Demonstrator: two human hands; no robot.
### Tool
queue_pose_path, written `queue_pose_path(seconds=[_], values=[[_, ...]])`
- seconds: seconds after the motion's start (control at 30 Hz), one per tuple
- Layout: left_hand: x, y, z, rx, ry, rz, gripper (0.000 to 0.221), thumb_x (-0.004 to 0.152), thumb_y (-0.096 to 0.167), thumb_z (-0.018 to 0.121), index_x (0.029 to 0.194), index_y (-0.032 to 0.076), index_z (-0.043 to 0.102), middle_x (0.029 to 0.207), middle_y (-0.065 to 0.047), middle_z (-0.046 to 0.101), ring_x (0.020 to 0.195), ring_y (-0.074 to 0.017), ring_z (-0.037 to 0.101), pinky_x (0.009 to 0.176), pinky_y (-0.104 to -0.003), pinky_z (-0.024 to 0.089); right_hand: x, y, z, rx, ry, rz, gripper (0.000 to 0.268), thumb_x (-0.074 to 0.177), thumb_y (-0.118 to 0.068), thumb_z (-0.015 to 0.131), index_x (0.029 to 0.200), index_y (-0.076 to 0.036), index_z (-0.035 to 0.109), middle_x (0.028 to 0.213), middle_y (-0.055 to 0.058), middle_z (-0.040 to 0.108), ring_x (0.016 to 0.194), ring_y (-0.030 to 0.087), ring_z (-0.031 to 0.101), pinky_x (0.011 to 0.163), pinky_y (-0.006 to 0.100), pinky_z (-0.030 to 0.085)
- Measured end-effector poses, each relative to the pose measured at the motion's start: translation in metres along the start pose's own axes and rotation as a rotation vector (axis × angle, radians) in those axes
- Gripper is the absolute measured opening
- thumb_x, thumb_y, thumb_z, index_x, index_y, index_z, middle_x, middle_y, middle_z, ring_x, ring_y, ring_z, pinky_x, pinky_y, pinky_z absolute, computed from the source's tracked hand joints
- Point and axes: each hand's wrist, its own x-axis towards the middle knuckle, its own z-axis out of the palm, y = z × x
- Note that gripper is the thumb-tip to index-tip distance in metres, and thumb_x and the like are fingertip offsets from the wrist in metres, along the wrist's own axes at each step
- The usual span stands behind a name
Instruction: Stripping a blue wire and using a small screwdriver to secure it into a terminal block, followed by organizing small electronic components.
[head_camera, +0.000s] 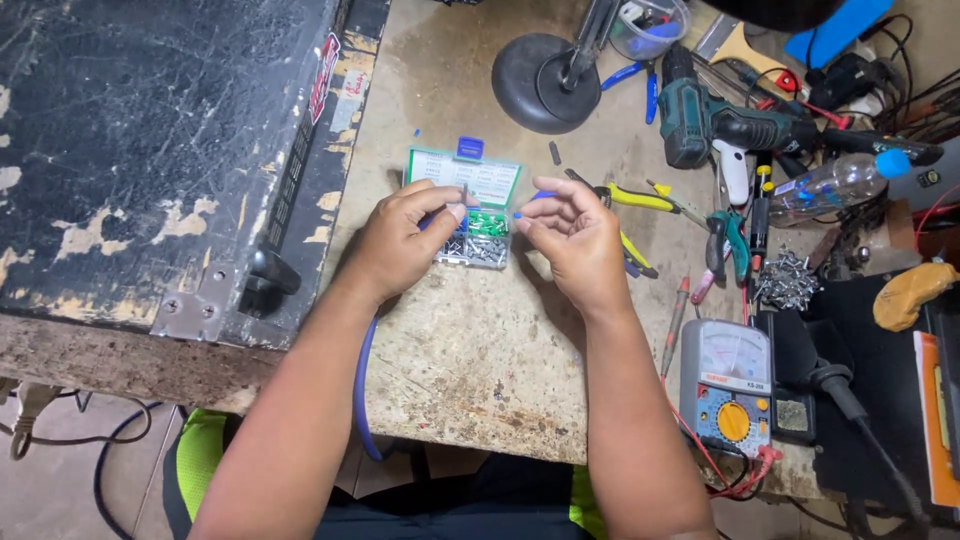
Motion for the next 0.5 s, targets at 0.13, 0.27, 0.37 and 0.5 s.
queue_pose_path(seconds=[0.13, 0.27, 0.37, 0.5], values=[[-0.002, -0.003, 0.001, 0.003, -0.030, 0.009, 0.017, 0.096, 0.012, 0.068, 0.108, 0.003, 0.077, 0.081, -0.017, 0.066, 0.076, -0.0278, 0.066, 0.075, -0.040, 0.052, -0.004, -0.008, 0.006, -0.010, -0.006, -0.029, 0.054, 0.082, 0.007, 0.080, 0.132, 0.000, 0.062, 0.096, 0.013, 0.073, 0.084, 0.011, 0.073, 0.083, 0.025, 0.063], [-0.002, -0.008, 0.002, 0.014, -0.044, 0.008, 0.017, 0.096, 0.013, 0.069, 0.108, 0.004, 0.077, 0.082, -0.015, 0.068, 0.079, -0.0292, 0.068, 0.076, -0.040, 0.053, -0.004, -0.004, 0.009, -0.054, -0.017, -0.050, 0.053, 0.081, 0.004, 0.082, 0.131, 0.000, 0.063, 0.095, 0.013, 0.074, 0.083, 0.010, 0.072, 0.079, 0.021, 0.063], [-0.001, -0.006, 0.001, 0.016, -0.053, 0.004, 0.017, 0.096, 0.015, 0.070, 0.108, 0.005, 0.078, 0.083, -0.015, 0.069, 0.081, -0.0300, 0.070, 0.078, -0.040, 0.054, -0.003, -0.002, 0.011, -0.071, -0.025, -0.061, 0.053, 0.081, 0.004, 0.083, 0.131, 0.000, 0.064, 0.095, 0.013, 0.074, 0.082, 0.010, 0.071, 0.077, 0.021, 0.063], [-0.002, -0.004, 0.002, 0.010, -0.057, 0.001, 0.018, 0.097, 0.015, 0.069, 0.108, 0.004, 0.078, 0.083, -0.015, 0.069, 0.081, -0.0296, 0.070, 0.078, -0.040, 0.054, -0.005, -0.007, 0.012, -0.089, -0.023, -0.054, 0.052, 0.082, 0.003, 0.082, 0.130, -0.002, 0.065, 0.095, 0.012, 0.074, 0.082, 0.009, 0.070, 0.077, 0.020, 0.063]])
